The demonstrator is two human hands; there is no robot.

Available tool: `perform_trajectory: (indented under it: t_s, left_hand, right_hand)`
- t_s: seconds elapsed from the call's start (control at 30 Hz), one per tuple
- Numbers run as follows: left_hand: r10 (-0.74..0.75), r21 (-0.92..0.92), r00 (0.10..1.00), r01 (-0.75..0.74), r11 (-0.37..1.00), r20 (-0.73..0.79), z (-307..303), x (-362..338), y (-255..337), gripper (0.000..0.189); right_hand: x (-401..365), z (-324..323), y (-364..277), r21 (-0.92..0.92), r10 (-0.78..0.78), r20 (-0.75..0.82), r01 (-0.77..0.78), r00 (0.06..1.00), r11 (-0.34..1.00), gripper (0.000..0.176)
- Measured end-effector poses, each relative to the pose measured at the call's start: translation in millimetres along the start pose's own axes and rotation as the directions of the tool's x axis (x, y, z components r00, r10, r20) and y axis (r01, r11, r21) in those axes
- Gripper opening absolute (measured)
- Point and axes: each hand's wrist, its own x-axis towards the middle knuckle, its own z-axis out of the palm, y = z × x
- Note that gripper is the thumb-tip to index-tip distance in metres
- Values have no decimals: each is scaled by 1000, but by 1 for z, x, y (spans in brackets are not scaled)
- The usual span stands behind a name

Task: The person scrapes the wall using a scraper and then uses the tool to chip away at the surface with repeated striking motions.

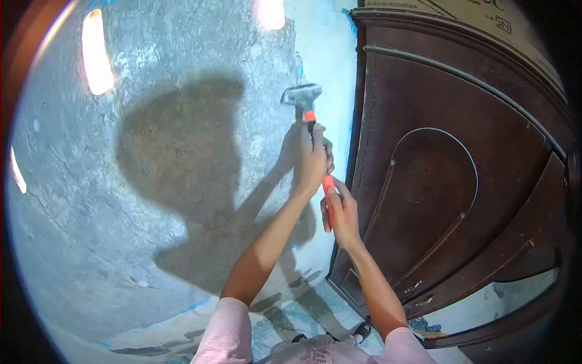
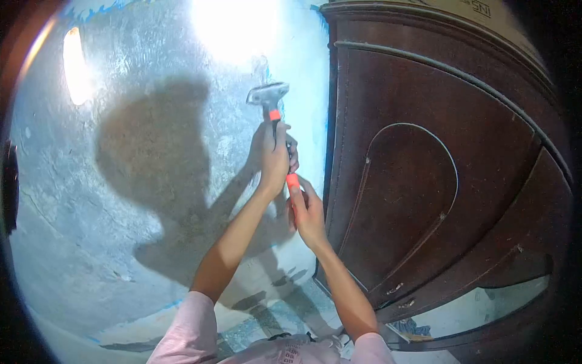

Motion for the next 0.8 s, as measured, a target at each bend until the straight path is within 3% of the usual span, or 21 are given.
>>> perform_trajectory:
  t_s: [0.07,0.2,0.37,0.67,0.8]
  left_hand:
    - [-4,-53,1000,3,999,-8,-2,-7,-7,31]
    - [-2,-53,1000,2,999,-12,-3,-13,-11,33]
    - [26,-25,1000,-27,999,-10,2,1,6,38]
    - [25,49,995,-20,999,-94,8,0,14,39]
    - [107,39,991,-104,994,-77,22,17,39,37]
  right_hand:
    - [-6,-8,17,-109,-51,-13,49,999,993,46]
    - [-7,-16,17,31,18,48,-20,999,999,48]
    - [3,-13,-4,-84,-65,26,67,998,994,42]
    - [0,-10,-19,-212,-140,54,148,989,966,46]
    - [18,-10,-57,-171,-99,84,113,992,979,41]
